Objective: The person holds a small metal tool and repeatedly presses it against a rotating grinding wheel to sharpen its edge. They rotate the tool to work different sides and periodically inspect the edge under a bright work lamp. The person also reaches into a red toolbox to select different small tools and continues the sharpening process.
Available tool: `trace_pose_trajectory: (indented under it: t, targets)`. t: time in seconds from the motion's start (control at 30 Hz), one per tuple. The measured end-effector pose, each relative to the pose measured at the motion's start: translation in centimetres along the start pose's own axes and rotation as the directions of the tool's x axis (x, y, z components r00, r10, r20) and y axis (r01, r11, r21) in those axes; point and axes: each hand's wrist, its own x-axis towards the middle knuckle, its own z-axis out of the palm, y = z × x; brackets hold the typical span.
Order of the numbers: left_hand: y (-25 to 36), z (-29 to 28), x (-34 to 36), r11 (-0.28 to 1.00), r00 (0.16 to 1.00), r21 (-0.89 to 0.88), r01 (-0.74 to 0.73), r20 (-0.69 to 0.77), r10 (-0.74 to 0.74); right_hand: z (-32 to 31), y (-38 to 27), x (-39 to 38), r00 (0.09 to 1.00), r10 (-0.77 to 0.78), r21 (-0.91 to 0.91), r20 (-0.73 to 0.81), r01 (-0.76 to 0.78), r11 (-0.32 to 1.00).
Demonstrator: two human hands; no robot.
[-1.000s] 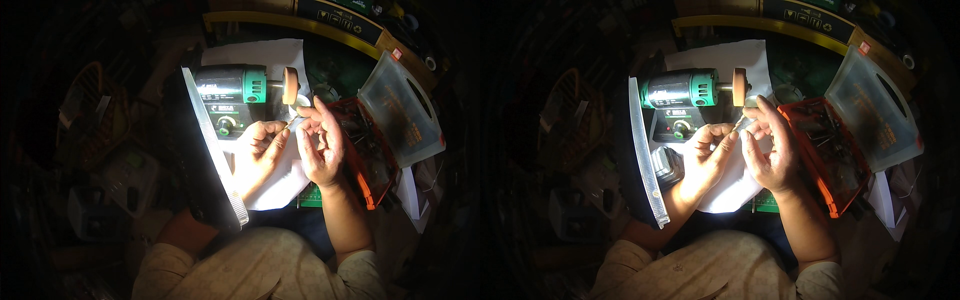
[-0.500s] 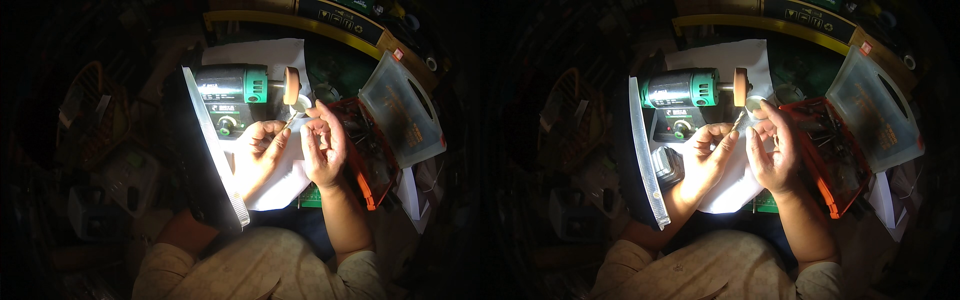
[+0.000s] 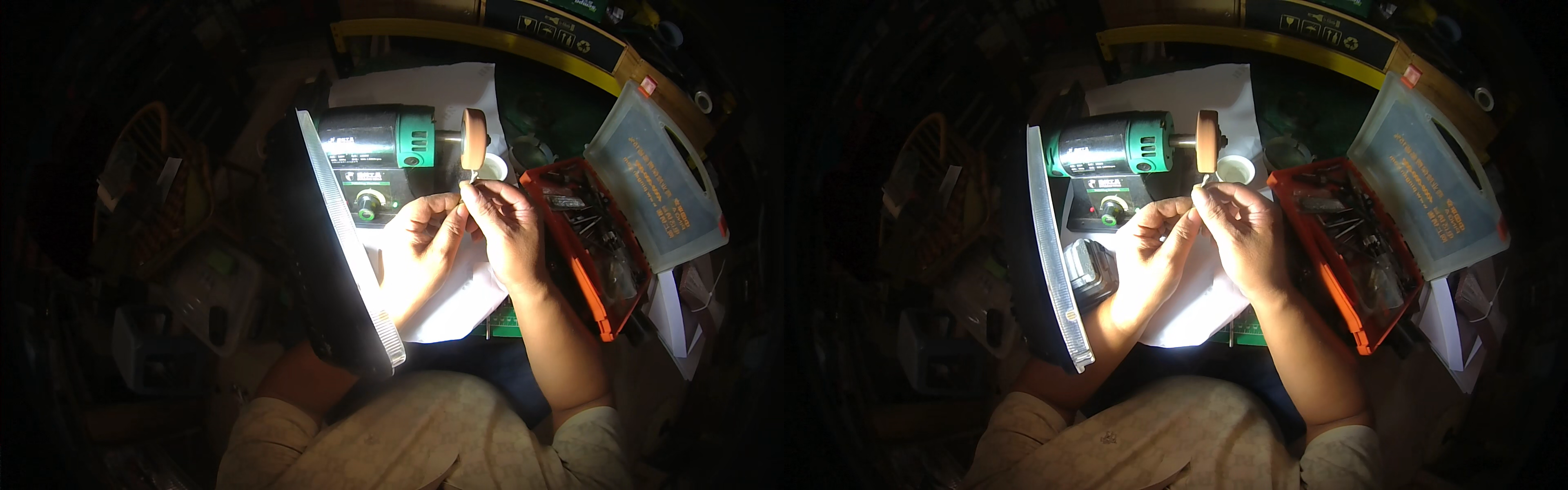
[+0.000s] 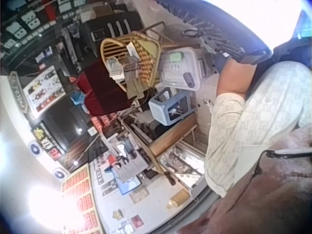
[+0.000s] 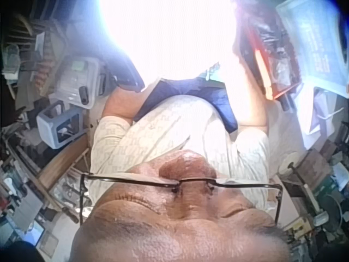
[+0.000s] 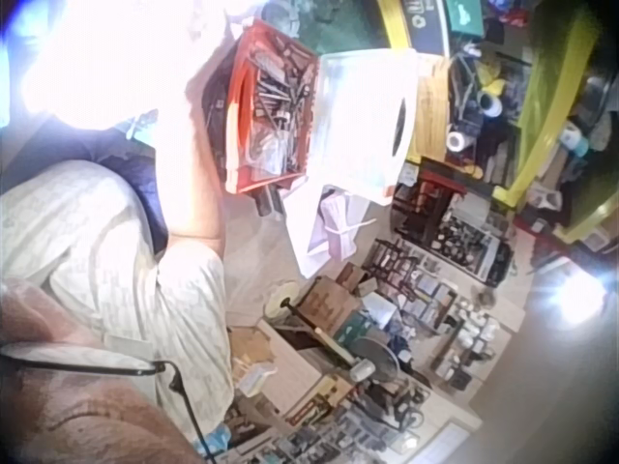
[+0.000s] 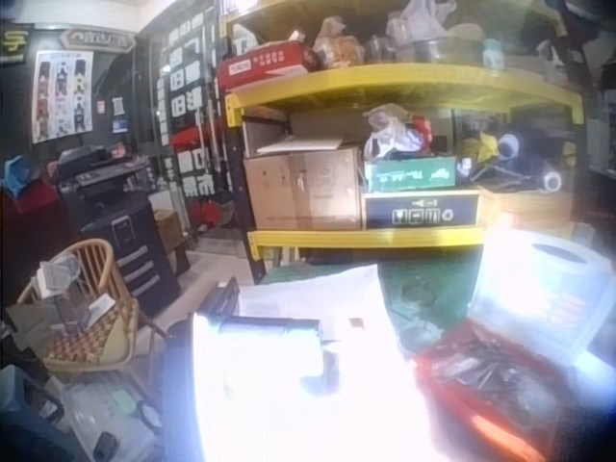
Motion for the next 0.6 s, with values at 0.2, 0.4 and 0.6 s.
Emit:
trace_pose_trajectory:
  t: [0.2,0.4,0.6]
  targets:
    - [-0.46,-0.11,0.19,0.999,1.0,0.032,0.008,-0.02,-0.008,-0.08,0.53,0.37,0.999,0.053,0.014,0.005,-0.053,0.999]
    - [-0.1,0.07,0.38,0.996,0.999,0.075,-0.044,-0.029,0.046,-0.05,0.78,0.62,0.997,0.074,0.008,-0.001,-0.074,0.997]
    - [-0.12,0.05,0.53,0.987,0.997,0.151,-0.052,-0.043,0.059,0.1,1.04,0.87,0.998,0.064,0.021,-0.01,-0.064,0.998]
